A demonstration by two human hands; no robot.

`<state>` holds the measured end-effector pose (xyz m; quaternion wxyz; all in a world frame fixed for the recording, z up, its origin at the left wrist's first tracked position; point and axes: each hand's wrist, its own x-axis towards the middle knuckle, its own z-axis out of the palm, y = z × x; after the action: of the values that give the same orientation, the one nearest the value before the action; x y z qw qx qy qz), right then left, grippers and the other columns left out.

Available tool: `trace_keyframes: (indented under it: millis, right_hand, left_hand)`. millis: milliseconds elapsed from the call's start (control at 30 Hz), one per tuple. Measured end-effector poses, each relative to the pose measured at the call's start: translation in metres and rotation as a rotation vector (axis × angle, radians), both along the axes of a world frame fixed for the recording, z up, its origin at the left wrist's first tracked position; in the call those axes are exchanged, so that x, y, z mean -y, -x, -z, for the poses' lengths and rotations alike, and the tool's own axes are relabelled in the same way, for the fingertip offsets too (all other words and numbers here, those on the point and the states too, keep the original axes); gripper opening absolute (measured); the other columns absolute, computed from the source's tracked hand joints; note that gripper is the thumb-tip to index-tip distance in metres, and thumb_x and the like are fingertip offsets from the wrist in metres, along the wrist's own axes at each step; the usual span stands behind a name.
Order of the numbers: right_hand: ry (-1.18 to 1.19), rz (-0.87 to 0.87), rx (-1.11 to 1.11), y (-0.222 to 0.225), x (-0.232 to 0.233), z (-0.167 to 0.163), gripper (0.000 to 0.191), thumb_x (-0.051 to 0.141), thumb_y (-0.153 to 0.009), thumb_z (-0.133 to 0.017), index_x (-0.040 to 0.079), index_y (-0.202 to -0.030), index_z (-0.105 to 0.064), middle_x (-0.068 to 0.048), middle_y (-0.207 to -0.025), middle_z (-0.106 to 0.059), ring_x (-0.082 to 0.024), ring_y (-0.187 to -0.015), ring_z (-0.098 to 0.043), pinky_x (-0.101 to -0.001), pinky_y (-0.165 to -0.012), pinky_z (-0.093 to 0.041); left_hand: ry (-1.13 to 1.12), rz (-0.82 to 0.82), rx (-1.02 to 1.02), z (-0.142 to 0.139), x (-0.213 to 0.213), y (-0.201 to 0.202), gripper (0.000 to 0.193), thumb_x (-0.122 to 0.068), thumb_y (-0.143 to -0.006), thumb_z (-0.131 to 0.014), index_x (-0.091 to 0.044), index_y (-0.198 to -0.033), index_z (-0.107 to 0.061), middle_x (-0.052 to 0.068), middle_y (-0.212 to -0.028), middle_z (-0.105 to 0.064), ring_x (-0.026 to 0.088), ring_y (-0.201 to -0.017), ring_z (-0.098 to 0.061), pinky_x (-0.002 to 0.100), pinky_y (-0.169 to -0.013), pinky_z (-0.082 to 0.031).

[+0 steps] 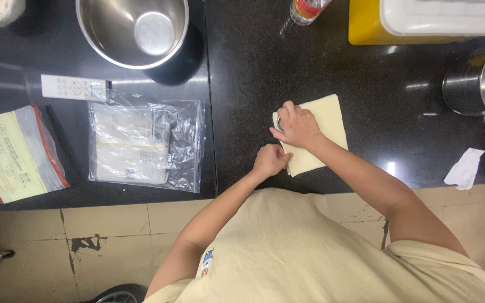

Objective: The person sets a timer on the counter, unwraps a plastic package of frozen pastry sheets, and takes out one square sheet. They press and flatten the sheet on the counter with their palms, then use a round metal cutter to press circles out of the dough sheet.

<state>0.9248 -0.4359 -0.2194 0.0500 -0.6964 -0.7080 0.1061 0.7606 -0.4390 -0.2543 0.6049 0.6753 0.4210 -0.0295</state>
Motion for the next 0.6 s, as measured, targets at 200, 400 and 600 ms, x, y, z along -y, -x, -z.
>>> trace_keyframes:
  millis: [200, 400, 600]
  right_hand:
    - [-0.056, 0.055, 0.019, 0.01, 0.028, -0.005, 0.051, 0.046, -0.082, -0.073, 0.002, -0.106, -0.061, -0.012, -0.101, -0.055, -0.03, -0.088, -0.062, -0.044, -0.071, -0.05]
    - [-0.235, -0.09, -0.013, 0.009, 0.028, 0.01, 0.032, 0.03, -0.082, -0.073, 0.007, -0.099, -0.06, -0.011, -0.102, -0.055, -0.027, -0.091, -0.059, -0.0397, -0.086, -0.047]
    - [-0.093, -0.19, 0.01, 0.007, 0.019, 0.014, 0.023, 0.025, -0.081, -0.072, 0.007, -0.089, -0.06, -0.011, -0.093, -0.053, -0.027, -0.077, -0.061, -0.0416, -0.068, -0.052]
  left_hand:
    - [0.129, 0.125, -0.025, -0.014, 0.009, -0.003, 0.034, -0.029, -0.086, -0.075, -0.003, -0.066, -0.071, 0.007, -0.065, -0.074, 0.017, -0.062, -0.074, 0.033, -0.069, -0.058]
    - [0.156, 0.14, -0.095, -0.027, 0.007, -0.002, 0.034, -0.031, -0.089, -0.073, -0.001, -0.074, -0.069, 0.008, -0.065, -0.073, 0.018, -0.062, -0.074, 0.033, -0.066, -0.059]
    - [0.069, 0.165, -0.087, -0.026, 0.013, -0.002, 0.03, -0.029, -0.091, -0.071, -0.004, -0.075, -0.069, 0.009, -0.066, -0.073, 0.019, -0.064, -0.074, 0.034, -0.068, -0.058]
